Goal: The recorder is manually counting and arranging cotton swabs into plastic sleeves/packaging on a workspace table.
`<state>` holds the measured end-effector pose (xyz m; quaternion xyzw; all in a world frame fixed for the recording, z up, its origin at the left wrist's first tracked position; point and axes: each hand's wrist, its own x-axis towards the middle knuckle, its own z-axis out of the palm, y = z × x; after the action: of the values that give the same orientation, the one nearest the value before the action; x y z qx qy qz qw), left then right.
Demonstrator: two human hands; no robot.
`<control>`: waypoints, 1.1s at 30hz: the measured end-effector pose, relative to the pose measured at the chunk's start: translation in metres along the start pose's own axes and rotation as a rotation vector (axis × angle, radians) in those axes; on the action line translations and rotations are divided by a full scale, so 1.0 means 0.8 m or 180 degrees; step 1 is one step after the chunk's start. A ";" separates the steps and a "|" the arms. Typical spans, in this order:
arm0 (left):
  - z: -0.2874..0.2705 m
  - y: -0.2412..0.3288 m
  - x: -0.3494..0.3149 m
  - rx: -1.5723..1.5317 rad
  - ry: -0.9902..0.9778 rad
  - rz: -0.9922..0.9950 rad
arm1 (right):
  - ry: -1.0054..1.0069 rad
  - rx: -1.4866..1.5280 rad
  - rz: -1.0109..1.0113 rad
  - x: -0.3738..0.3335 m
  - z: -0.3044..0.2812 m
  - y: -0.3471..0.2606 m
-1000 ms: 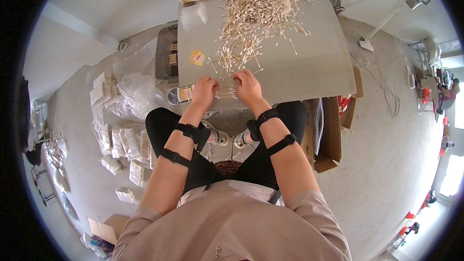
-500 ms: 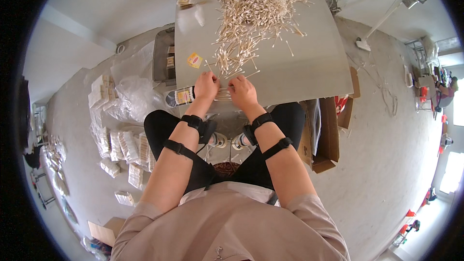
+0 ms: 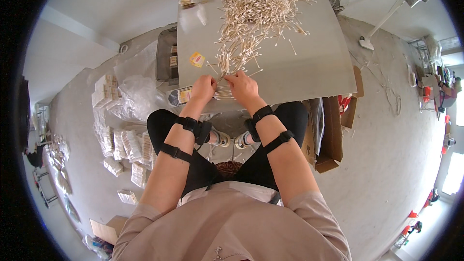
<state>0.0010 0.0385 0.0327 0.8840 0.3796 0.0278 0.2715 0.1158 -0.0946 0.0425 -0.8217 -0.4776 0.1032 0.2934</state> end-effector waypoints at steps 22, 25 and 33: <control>0.005 0.000 0.007 -0.0347 0.0165 -0.0146 | -0.0582 -0.0762 0.0125 0.015 -0.016 -0.007; 0.003 -0.003 0.008 -0.0291 0.0062 -0.0184 | -0.0511 -0.0662 0.0268 0.019 -0.021 0.001; -0.002 -0.019 0.015 -0.0314 -0.0375 0.0444 | -0.0018 -0.0131 0.0109 0.013 -0.013 0.032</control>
<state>-0.0010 0.0562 0.0244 0.8939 0.2987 0.0133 0.3339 0.1443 -0.0990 0.0375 -0.8353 -0.4663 0.1007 0.2732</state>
